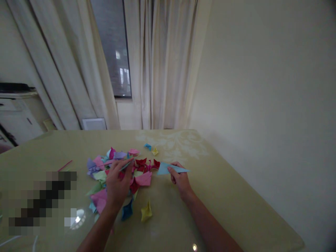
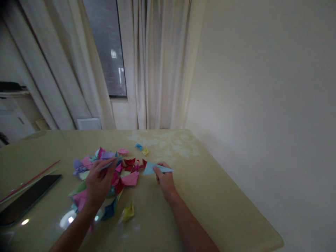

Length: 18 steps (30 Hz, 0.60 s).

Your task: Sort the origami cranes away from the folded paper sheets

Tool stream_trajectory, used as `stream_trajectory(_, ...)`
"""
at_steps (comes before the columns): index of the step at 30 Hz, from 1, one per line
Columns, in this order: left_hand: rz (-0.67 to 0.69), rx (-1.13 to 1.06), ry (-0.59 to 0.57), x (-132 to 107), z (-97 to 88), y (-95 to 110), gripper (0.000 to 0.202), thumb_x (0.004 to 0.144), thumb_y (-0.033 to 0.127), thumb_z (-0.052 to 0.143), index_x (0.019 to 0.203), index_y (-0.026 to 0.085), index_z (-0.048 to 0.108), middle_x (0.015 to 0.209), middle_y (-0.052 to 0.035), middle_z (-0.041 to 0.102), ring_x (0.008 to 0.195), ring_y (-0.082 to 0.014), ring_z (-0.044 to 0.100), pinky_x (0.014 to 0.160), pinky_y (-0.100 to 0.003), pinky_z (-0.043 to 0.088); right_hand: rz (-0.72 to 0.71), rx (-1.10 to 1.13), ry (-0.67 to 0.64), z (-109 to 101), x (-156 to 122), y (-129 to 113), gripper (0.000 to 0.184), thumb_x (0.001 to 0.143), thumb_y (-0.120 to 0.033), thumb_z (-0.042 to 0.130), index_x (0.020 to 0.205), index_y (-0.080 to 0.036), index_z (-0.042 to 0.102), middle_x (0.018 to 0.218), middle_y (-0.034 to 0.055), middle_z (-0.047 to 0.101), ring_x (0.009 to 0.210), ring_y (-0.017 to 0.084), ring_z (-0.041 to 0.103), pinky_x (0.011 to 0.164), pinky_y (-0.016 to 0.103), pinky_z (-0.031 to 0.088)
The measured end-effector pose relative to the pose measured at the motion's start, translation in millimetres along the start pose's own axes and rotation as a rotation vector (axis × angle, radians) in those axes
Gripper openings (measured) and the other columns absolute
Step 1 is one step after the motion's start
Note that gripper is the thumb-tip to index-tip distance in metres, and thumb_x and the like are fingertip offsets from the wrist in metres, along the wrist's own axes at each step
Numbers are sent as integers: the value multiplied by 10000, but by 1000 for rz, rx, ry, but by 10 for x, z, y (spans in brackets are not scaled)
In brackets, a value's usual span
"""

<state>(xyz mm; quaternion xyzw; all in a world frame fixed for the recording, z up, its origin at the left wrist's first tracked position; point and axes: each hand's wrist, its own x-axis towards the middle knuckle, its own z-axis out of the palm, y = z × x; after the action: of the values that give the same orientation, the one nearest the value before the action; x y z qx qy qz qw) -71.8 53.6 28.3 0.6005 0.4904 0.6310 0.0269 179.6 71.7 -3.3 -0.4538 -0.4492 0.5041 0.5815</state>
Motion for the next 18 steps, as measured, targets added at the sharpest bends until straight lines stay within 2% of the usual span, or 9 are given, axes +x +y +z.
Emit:
stream_trajectory(3, -276, -309, 27, -71, 69, 211, 274, 856, 438, 785, 991, 208, 723, 885, -25, 737, 758, -186, 696, 716, -291, 565, -23, 14, -24, 30, -48, -33, 411, 782, -530, 775, 972, -198, 627, 474, -112, 468, 408, 83, 341, 390, 199, 257)
stream_trajectory(6, -483, -455, -40, -164, 140, 334, 333, 784, 455, 844, 915, 202, 670, 784, -14, 741, 675, -178, 692, 640, -260, 554, -43, 33, -89, 48, -86, -58, 448, 817, -536, 754, 1065, -176, 658, 492, -93, 521, 404, 98, 413, 393, 207, 343)
stream_trajectory(9, -527, -553, -136, -233, 204, 337, 329, 840, 492, 800, 893, 195, 669, 710, 0, 700, 644, -153, 650, 604, -224, 509, -60, 42, -145, 47, -103, -55, 468, 847, -529, 743, 1134, -169, 658, 526, -66, 590, 419, 115, 494, 424, 221, 419)
stream_trajectory(13, -566, -638, -167, -276, 269, 283, 400, 889, 571, 735, 905, 171, 721, 693, -4, 668, 637, -139, 612, 592, -214, 477, -82, 38, -165, 46, -102, -15, 501, 874, -534, 732, 1213, -182, 621, 568, -44, 652, 437, 130, 573, 445, 215, 427)
stream_trajectory(18, -611, -562, -223, -308, 330, 339, 571, 819, 619, 787, 1151, 153, 768, 801, -43, 752, 716, -173, 681, 651, -250, 549, -141, -25, -154, 79, -132, -4, 458, 912, -568, 692, 1173, -207, 585, 683, -24, 694, 444, 128, 595, 438, 218, 431)
